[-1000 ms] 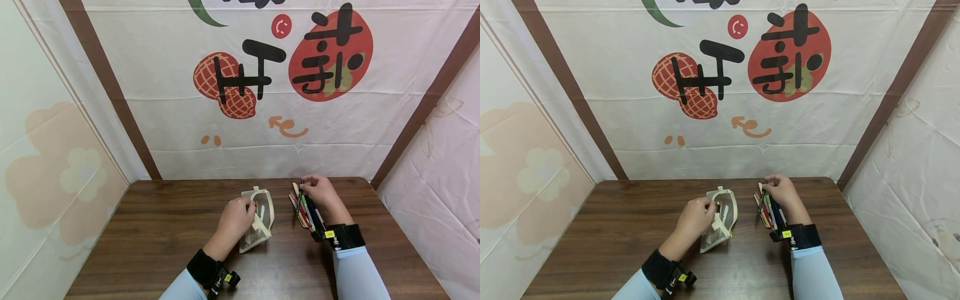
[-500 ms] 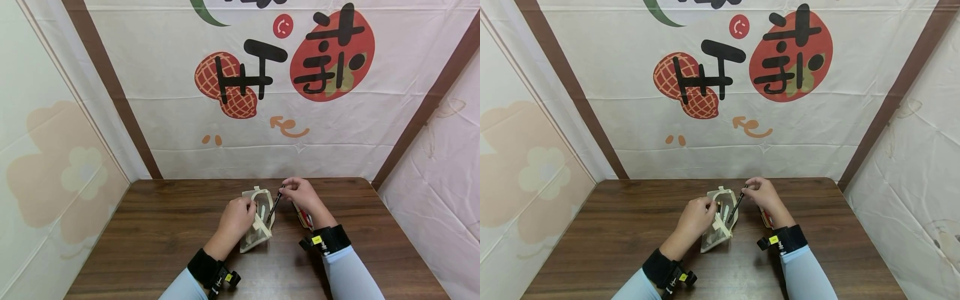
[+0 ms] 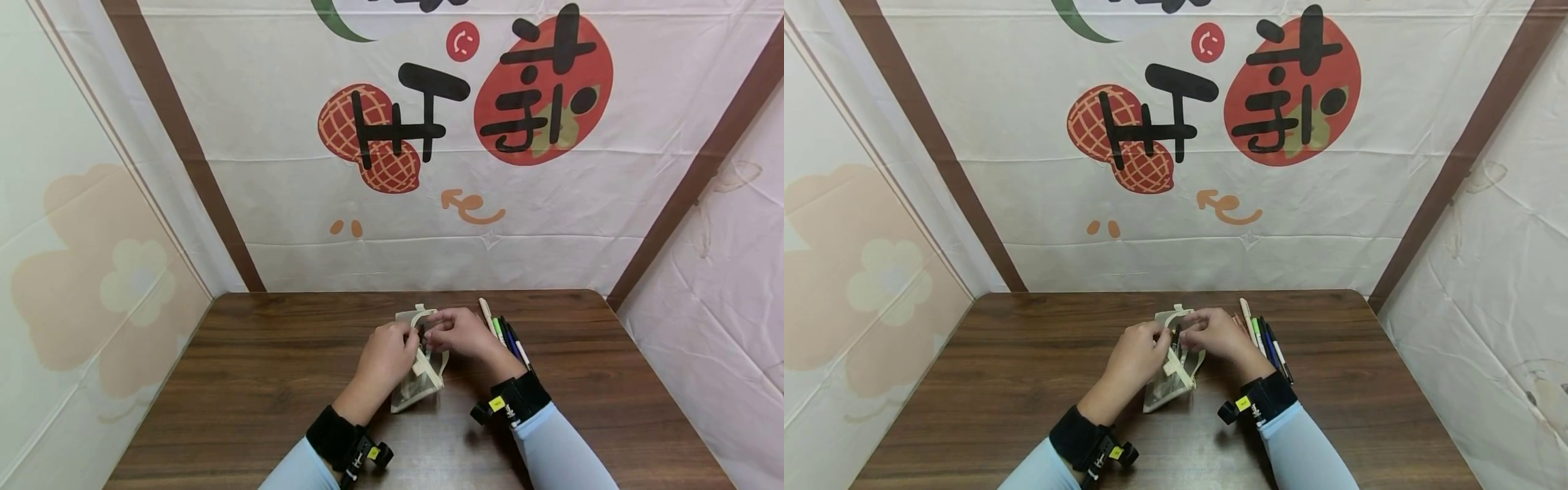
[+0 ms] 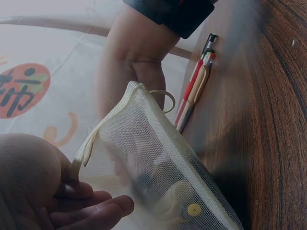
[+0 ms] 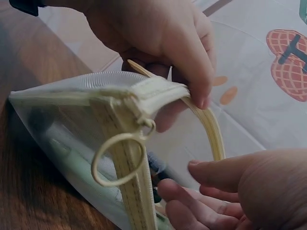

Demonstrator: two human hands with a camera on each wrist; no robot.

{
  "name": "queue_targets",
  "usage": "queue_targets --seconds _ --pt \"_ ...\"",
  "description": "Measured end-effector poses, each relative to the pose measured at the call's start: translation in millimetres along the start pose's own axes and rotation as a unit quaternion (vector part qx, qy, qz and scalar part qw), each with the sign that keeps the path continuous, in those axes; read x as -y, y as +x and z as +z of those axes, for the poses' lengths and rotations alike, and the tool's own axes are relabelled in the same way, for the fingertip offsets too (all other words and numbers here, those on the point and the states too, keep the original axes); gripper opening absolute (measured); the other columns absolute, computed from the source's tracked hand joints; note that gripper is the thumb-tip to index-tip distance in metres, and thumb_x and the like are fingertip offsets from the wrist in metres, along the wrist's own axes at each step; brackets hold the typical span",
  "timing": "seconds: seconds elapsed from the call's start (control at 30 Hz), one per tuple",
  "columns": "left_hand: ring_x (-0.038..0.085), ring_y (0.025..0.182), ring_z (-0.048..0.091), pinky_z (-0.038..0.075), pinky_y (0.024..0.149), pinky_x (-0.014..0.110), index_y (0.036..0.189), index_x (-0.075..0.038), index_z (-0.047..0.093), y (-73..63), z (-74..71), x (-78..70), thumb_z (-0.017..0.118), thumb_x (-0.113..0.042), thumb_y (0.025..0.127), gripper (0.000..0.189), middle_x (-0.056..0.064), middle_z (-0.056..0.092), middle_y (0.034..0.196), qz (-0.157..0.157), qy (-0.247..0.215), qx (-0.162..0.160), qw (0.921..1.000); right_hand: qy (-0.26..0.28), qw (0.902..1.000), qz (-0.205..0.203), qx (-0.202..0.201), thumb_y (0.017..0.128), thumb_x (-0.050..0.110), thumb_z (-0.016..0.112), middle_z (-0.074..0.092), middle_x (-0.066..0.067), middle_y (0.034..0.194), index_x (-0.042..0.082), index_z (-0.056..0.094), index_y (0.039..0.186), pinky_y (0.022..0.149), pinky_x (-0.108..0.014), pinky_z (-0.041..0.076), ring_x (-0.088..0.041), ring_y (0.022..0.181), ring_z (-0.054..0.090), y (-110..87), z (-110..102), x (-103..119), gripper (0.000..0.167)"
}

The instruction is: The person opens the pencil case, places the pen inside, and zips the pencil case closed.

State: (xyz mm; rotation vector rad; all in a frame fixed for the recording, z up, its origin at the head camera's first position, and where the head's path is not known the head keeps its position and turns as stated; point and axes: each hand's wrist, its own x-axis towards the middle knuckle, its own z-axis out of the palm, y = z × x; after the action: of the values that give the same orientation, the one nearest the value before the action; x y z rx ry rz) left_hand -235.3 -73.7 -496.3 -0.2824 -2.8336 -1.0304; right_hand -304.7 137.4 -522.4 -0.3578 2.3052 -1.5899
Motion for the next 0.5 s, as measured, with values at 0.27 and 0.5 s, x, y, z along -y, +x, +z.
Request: queue_targets --seconds 0.27,0.5 --pt "0.015 0.060 0.051 0.042 0.058 0.031 0.080 -0.018 0.063 0.5 1.0 0.2 0.059 -0.024 0.115 0.037 0.001 0.058 0.073 0.005 0.006 -0.010 0.9999 -0.054 0.9984 -0.008 0.015 0.108 0.011 0.073 0.086 -0.021 0.111 -0.003 0.074 0.139 0.082 -0.045 0.069 -0.029 0.092 0.085 -3.9 -9 2 0.033" --pt "0.015 0.063 0.053 0.045 0.060 0.033 0.078 -0.018 0.064 -0.3 1.6 -0.4 0.061 -0.026 0.115 0.037 0.001 0.063 0.077 0.010 0.011 -0.024 0.9996 -0.084 0.9962 0.015 -0.019 0.112 0.017 0.069 0.084 -0.014 0.113 0.000 0.075 0.138 0.082 -0.047 0.068 -0.026 0.093 0.084 -6.8 -27 4 0.032"
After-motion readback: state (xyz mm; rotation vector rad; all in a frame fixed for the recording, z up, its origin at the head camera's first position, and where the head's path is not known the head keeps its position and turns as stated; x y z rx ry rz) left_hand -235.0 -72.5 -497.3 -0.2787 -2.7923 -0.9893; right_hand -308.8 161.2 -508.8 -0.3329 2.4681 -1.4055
